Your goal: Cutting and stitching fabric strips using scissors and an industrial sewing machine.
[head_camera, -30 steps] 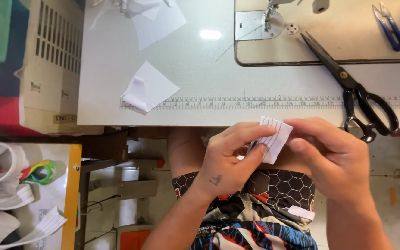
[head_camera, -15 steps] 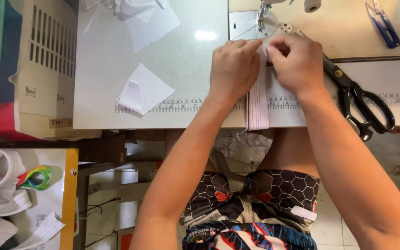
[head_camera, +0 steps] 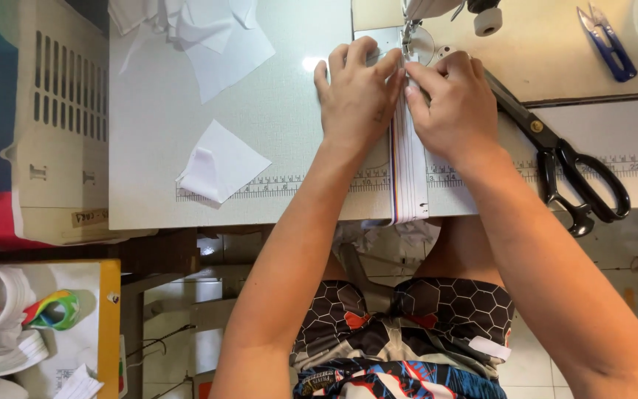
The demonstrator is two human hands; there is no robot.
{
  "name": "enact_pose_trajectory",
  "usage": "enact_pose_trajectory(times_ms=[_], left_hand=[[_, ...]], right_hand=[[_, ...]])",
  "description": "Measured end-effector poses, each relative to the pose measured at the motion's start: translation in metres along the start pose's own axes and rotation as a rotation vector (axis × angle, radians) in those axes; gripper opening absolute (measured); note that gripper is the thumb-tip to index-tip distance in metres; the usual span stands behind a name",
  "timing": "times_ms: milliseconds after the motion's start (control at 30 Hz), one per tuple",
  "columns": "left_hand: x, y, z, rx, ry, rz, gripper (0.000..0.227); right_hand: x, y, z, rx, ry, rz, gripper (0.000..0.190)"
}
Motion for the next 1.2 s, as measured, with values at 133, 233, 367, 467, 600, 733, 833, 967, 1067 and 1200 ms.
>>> enact_pose_trajectory(times_ms=[133, 233, 367, 467, 600, 733, 833, 967, 1067, 1200], left_hand=[[0.003, -0.001, -0.001, 0.004, -0.026, -0.023, 0.026], [0.006, -0.001, -0.005, -0.002, -0.028, -0.029, 0.026], [0.007, -0.002, -0.003, -0.001, -0.05, -0.04, 0.027], [0.009, -0.003, -0.001, 0.002, -0.048, -0.052, 0.028], [0.009, -0.004, -0.002, -0.008, -0.061, -0.055, 0.029], [0.009, -0.003, -0.004, -0.021, -0.077, -0.074, 0.028], [0.01, -0.004, -0.003, -0.03, -0.077, -0.087, 0.028], [0.009, -0.005, -0.003, -0.03, -0.077, -0.082, 0.028], [0.01, -0.004, -0.004, -0.039, -0.086, -0.083, 0.029], [0.008, -0.004, -0.005, -0.053, -0.075, -0.072, 0.03]], right_hand=[[0.001, -0.001, 0.0, -0.023, -0.011, 0.012, 0.033], [0.002, -0.001, 0.001, -0.013, -0.034, 0.024, 0.035], [0.003, -0.001, 0.001, -0.003, -0.032, 0.021, 0.039], [0.003, -0.001, 0.002, -0.016, -0.035, 0.023, 0.039], [0.004, 0.0, 0.003, -0.03, -0.04, 0.019, 0.042], [0.006, -0.001, 0.004, -0.035, -0.052, 0.025, 0.042], [0.007, -0.001, 0.005, -0.057, -0.045, 0.028, 0.042], [0.006, -0.002, 0.003, -0.067, -0.051, 0.038, 0.039], [0.006, -0.005, 0.0, -0.067, -0.034, 0.023, 0.037], [0.002, -0.006, -0.002, -0.028, -0.021, 0.023, 0.037]])
Point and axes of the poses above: each hand's wrist, its own x-axis towards the middle knuckle, its own z-axis out of the palm, y = z × x, the point moved 10 cm from there along x, towards the middle knuckle, and after that the axes turned 7 degrees about -z, right-handed, at the moved point
